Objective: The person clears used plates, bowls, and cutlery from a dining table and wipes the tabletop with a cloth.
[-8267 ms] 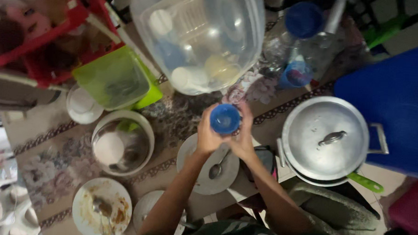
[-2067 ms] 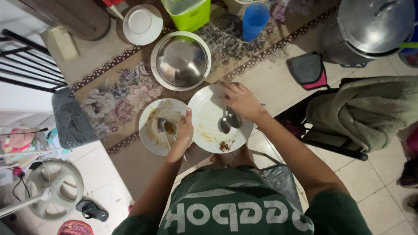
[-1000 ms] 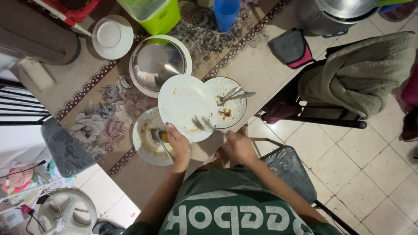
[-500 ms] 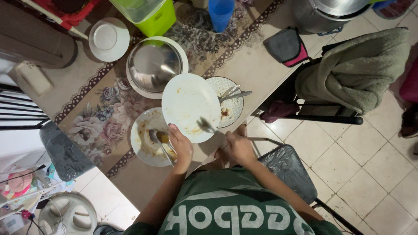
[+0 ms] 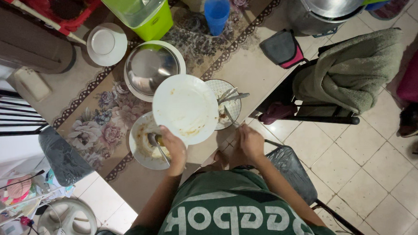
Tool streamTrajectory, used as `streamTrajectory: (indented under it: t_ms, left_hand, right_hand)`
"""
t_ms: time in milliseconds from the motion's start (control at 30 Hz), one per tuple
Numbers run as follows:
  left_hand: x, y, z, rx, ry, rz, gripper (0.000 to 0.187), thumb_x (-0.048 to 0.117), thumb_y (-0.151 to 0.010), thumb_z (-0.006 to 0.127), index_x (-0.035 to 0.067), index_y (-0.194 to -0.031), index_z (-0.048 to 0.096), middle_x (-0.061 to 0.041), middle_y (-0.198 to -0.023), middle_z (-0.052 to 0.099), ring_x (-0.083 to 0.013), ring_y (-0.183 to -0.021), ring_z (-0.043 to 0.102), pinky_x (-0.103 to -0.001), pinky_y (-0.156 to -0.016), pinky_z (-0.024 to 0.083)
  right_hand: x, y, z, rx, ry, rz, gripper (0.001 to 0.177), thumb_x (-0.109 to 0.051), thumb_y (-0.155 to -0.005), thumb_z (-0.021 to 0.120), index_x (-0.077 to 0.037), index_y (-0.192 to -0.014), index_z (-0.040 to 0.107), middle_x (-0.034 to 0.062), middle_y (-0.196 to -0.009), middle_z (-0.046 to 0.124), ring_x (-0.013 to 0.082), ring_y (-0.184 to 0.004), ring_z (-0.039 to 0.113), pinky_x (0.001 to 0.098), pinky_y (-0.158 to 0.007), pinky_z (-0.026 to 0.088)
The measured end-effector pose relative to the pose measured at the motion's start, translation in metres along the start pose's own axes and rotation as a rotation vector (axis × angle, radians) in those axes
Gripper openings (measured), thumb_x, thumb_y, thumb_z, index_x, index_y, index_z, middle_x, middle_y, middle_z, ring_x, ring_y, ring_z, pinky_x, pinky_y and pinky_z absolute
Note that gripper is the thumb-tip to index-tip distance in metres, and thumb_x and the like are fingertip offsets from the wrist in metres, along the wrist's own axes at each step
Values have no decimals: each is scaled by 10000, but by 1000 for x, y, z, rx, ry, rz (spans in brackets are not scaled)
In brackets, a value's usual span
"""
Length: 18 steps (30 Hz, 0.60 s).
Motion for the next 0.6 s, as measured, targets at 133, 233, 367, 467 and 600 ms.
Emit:
streamTrajectory:
  t_ms: [133, 233, 367, 467, 600]
  left_hand:
    - [6, -8, -20, 36, 9, -69, 806, 540, -1106, 221, -159, -1316, 563, -284, -1289, 677, -330, -1147, 656, -391, -1046, 476]
    - [20, -10, -37, 49, -60, 21, 837, 582, -1118, 156, -135, -1477, 397, -268, -1482, 487, -290, -1344, 505, -376, -1156, 365]
    - [-7, -15, -57, 76, 202, -185, 828, 606, -1050, 226, -87, -1434, 466, -199, -1420, 580, -262, -1240, 588, -360, -1073, 452]
    - [-14, -15, -68, 69, 286, -145, 826, 611, -1060, 241, -86, -1439, 470, -169, -1437, 578, -248, -1258, 576, -347, -1087, 441]
    - [-23, -11, -81, 124, 229, -153, 821, 614, -1069, 249, -84, -1436, 478, -165, -1446, 578, -245, -1254, 580, -345, -1083, 443]
  right_hand:
    - [-14, -18, -1, -34, 288, -63, 216, -143, -878, 614, -24, -1045, 685, 168, -880, 664, 359, -868, 654, 458, -810, 535]
    - [-16, -24, 23, -72, 404, -140, 315, -112, -856, 605, 45, -1121, 665, 177, -994, 622, 352, -979, 610, 438, -845, 520]
    - [16, -29, 54, -130, 219, -86, 507, -144, -956, 573, 110, -1395, 570, 243, -1120, 597, 384, -1045, 568, 446, -893, 511]
    - [33, -46, 49, 110, 313, -279, 200, -126, -793, 624, -10, -954, 646, 226, -1153, 672, 399, -1024, 652, 448, -906, 554]
    - [122, -78, 63, 86, -440, 379, 174, -104, -953, 633, 54, -1026, 631, 182, -843, 722, 308, -719, 731, 377, -629, 587]
Point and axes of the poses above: each hand's wrist, its own y-axis away from the middle knuckle, its own z-axis out of the palm, x = y × z, the point moved 8 cm from there along -y, towards the middle knuckle
